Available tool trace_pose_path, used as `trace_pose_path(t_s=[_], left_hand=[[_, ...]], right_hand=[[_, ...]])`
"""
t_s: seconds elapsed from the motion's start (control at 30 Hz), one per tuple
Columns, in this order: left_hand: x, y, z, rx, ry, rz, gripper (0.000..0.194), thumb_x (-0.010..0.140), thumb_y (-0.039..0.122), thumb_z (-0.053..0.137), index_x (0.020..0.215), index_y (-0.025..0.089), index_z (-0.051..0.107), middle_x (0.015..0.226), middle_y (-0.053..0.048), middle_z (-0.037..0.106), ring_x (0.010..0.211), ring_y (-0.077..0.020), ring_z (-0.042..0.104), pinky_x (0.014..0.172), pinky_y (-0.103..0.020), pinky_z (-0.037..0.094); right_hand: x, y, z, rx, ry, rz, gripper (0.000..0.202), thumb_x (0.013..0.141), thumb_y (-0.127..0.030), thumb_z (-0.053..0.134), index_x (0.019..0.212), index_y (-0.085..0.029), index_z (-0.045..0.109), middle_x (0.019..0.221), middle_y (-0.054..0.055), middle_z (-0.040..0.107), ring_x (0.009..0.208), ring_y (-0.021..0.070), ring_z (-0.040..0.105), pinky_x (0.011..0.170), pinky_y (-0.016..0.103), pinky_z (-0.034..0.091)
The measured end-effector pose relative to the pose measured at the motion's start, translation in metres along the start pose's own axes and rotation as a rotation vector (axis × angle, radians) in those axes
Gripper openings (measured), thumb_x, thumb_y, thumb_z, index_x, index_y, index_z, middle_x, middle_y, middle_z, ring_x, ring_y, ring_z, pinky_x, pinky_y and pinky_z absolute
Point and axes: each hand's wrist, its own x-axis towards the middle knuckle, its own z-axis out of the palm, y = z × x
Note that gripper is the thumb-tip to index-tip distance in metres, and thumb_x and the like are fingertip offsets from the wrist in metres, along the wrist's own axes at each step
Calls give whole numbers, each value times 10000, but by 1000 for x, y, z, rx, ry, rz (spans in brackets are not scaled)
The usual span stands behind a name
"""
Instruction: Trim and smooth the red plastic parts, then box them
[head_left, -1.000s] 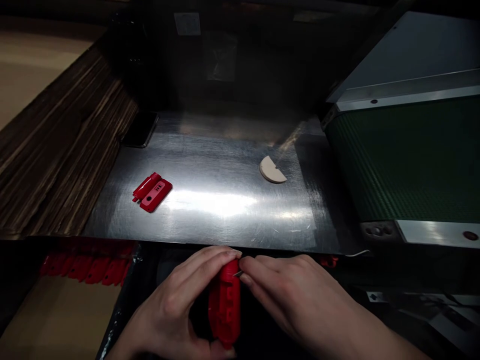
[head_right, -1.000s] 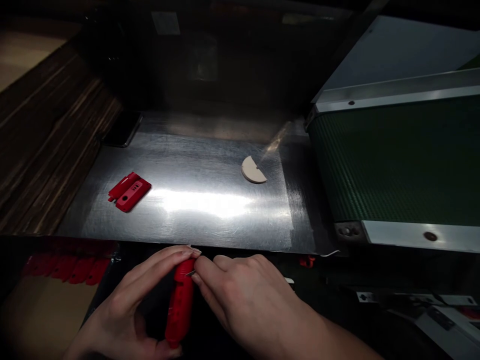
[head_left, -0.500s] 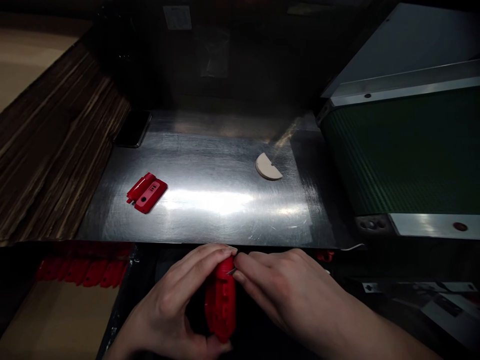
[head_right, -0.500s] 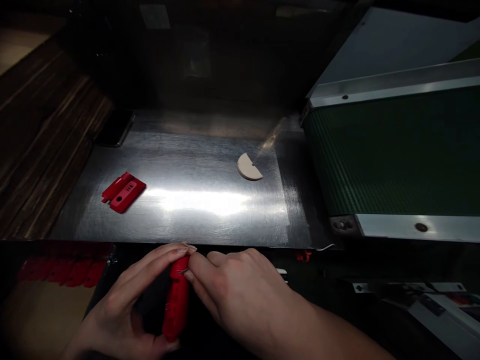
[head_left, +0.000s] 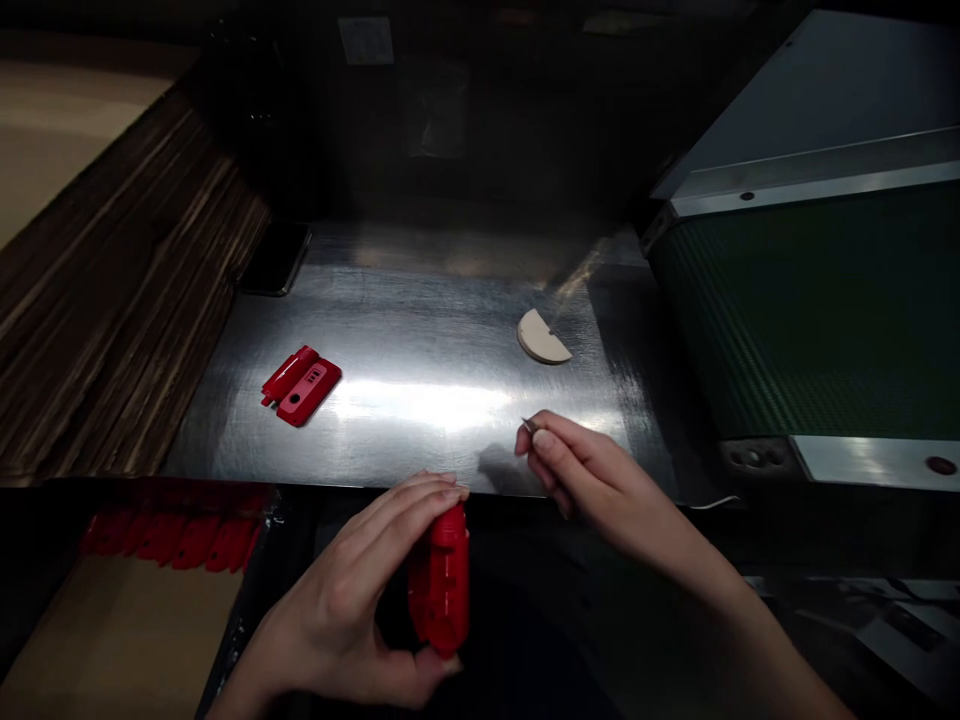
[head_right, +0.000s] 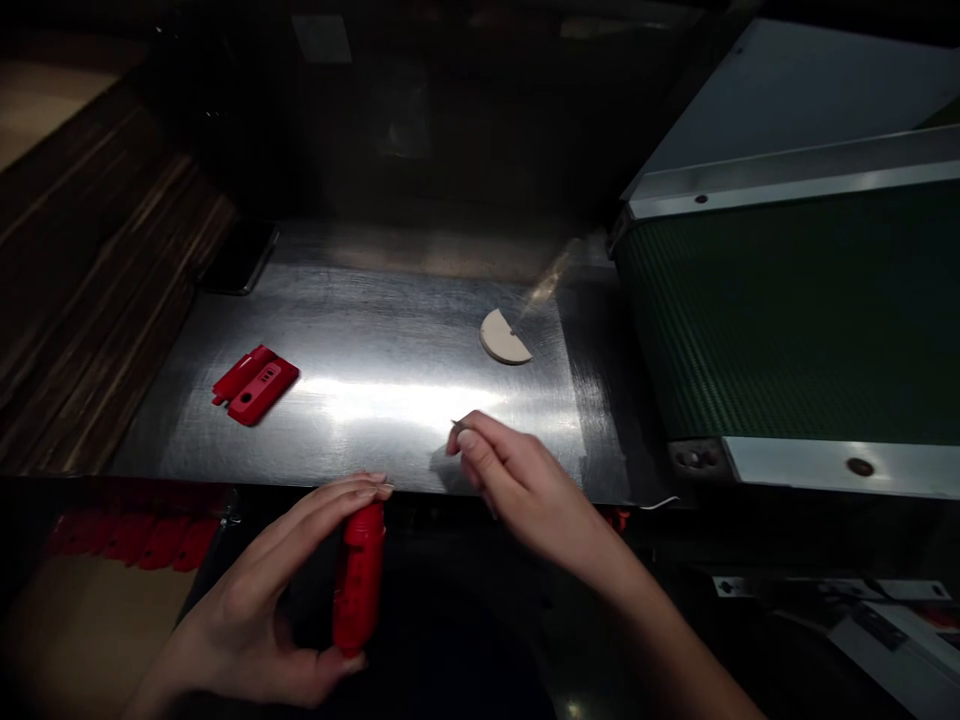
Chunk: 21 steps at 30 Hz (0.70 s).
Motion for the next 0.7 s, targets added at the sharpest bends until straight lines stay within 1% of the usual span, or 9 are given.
trace_pose_path(t_s=[0.07, 0.13, 0.17, 0.23, 0.33, 0.4, 0.47, 0.6, 0.7], left_hand=[[0, -1, -2, -31, 7, -18, 1061, 741, 287, 909, 1634, 147, 353, 1579, -190, 546, 1506, -352, 480, 1279, -443, 407], [-1, -5, -2, -83, 8, -75, 1110, 712, 306, 941, 1642, 197, 346, 1606, -181, 521, 1500, -366, 488, 1273, -466, 409], [-3, -8, 0, -124, 12, -122, 1125, 709, 332, 956, 1645, 227, 341, 1621, -180, 503, 1492, -376, 495, 1263, -481, 417], [-5, -15, 8, -279, 65, -223, 1115, 713, 429, 971, 1630, 278, 356, 1635, -188, 483, 1472, -402, 514, 1230, -519, 443], [-3, -26, 29, -732, 244, -310, 1054, 703, 639, 941, 1557, 295, 429, 1601, -221, 515, 1412, -444, 566, 1154, -553, 503], [1, -31, 44, -1050, 339, -327, 951, 758, 685, 878, 1521, 289, 470, 1589, -222, 525, 1388, -455, 586, 1106, -561, 541], [7, -33, 56, -1255, 371, -356, 821, 853, 673, 787, 1521, 294, 497, 1636, -195, 474, 1420, -465, 550, 1102, -587, 542], [18, -36, 66, -1367, 430, -408, 685, 946, 673, 634, 1526, 318, 552, 1754, -96, 292, 1519, -474, 414, 1155, -594, 504], [24, -40, 64, -1367, 534, -387, 582, 970, 598, 619, 1495, 347, 595, 1777, -37, 244, 1523, -445, 421, 1108, -508, 568]], right_hand=[[10, 25, 2, -282, 171, 34, 336, 1156, -443, 395, 1095, -227, 645, 824, -13, 647, 681, 170, 624, 612, 294, 466], [19, 45, 5, -517, 290, 42, 293, 1131, -348, 414, 1200, -199, 656, 1050, 62, 709, 858, 238, 682, 691, 346, 496], [22, 53, 7, -574, 318, 51, 311, 1117, -323, 415, 1264, -177, 647, 1154, 104, 694, 941, 279, 682, 708, 372, 506], [27, 60, 8, -645, 322, 52, 368, 1103, -324, 426, 1351, -138, 623, 1232, 153, 653, 1044, 334, 657, 727, 408, 526], [40, 56, -4, -738, 325, 28, 381, 1098, -345, 466, 1355, -124, 641, 1255, 159, 634, 1172, 344, 606, 899, 439, 538], [59, 50, -18, -780, 387, 69, 407, 1117, -343, 423, 1391, -116, 621, 1313, 178, 619, 1229, 352, 577, 991, 456, 507], [86, 46, -33, -806, 449, 161, 450, 1124, -345, 398, 1432, -71, 578, 1363, 233, 596, 1274, 399, 547, 1015, 501, 488], [132, 45, -45, -813, 440, 259, 425, 1072, -333, 550, 1319, 9, 606, 1386, 302, 586, 1304, 443, 527, 1072, 525, 438], [133, 38, -36, -802, 478, 231, 364, 1038, -260, 602, 1308, -20, 563, 1409, 289, 575, 1333, 430, 515, 1064, 487, 431]])
